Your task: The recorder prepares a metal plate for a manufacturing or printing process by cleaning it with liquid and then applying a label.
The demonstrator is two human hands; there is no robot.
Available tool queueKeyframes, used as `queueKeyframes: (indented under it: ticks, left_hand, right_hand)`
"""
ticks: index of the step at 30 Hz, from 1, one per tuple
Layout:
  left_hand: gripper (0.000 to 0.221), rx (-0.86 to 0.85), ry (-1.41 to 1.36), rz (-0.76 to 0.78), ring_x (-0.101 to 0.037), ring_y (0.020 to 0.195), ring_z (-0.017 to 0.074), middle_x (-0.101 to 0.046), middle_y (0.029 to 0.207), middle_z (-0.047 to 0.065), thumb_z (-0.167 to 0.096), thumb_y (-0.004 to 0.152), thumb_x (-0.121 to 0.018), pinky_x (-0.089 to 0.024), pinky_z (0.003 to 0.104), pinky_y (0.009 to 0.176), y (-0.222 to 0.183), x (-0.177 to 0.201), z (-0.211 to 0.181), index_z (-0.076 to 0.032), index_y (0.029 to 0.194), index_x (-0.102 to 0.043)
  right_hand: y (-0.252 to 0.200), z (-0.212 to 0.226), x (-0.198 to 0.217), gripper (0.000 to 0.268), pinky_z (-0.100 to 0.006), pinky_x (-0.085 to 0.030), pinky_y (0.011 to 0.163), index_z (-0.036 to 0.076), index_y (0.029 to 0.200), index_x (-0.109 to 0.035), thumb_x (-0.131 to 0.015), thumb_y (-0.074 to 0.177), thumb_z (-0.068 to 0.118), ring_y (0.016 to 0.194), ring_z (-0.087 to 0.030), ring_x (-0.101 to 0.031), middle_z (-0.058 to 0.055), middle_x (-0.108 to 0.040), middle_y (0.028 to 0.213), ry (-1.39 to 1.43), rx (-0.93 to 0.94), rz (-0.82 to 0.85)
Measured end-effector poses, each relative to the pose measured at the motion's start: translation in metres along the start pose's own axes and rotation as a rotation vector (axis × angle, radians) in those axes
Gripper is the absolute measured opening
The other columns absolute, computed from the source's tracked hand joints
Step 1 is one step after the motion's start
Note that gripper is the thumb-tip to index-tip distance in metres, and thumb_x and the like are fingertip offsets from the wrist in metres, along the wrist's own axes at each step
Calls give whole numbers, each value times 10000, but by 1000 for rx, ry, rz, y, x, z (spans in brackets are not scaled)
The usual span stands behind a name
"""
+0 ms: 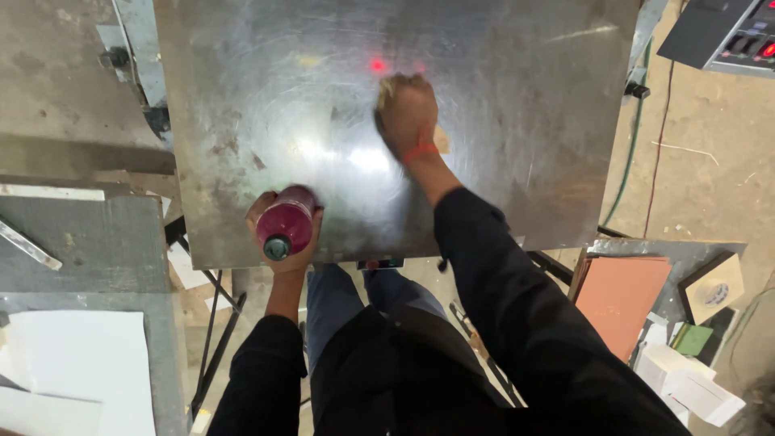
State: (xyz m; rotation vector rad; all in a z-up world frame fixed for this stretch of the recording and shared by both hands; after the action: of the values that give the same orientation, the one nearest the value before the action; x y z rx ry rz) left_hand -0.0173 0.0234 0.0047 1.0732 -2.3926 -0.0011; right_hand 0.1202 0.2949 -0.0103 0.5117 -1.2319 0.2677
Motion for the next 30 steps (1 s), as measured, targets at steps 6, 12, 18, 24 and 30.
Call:
queueKeyframes:
  ticks: [6,12,18,24,30]
  left_hand:
    - [848,-15,-2,-8,-615,1237,320,-585,1324,163,-301,755,-1002,-519,428,1090,-5,4,-3,-23,1373,-491]
    - [880,83,61,16,-616,1216,317,-594,1302,147,-330,710,-1008,-510,433,1067,-4,8,1,-28,1353,-488]
    - [857,97,50,38,-605,1241,319,-572,1325,144,-338,725,-1008,-518,433,1072,-8,10,3,-59,1362,-507]
    - [912,95,34,56,-592,1247,347,-558,1336,154,-361,696,-1024,-515,444,1074,-8,12,4,-43,1368,-497]
    - [711,8,293,147,-531,1215,436,-538,1307,228,-216,809,-889,-409,503,1070,-44,35,6,27,1351,-498]
  right_hand:
    - [50,-26,-56,136,-457,-552,721,111,784,-724,-675,790,237,789,-362,-682,-150,-709,785,87,-185,39]
    - [-84,21,0,129,-438,-538,618,105,783,-693,-605,851,171,699,-323,-656,-136,-677,748,-31,6,391]
    - [-214,49,56,113,-370,-576,711,173,863,-732,-710,777,104,761,-243,-705,-62,-750,886,461,-81,615]
    - [-141,16,150,150,-453,-556,598,108,996,-750,-627,911,116,647,-335,-716,-135,-765,901,765,-817,788]
    - [-113,-51,88,274,-423,-548,860,50,1119,-726,-711,853,114,939,-379,-681,-212,-695,1029,507,-202,223]
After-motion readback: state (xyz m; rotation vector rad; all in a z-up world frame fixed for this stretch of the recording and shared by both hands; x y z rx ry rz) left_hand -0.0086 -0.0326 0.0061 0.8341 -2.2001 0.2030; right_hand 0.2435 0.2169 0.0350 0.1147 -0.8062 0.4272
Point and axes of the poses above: each hand's wrist, its own y-axis towards the middle knuckle, its own x-axis out of the back of the hand, z = x × y, the point moved 2 cm from there along y, towards the middle knuckle
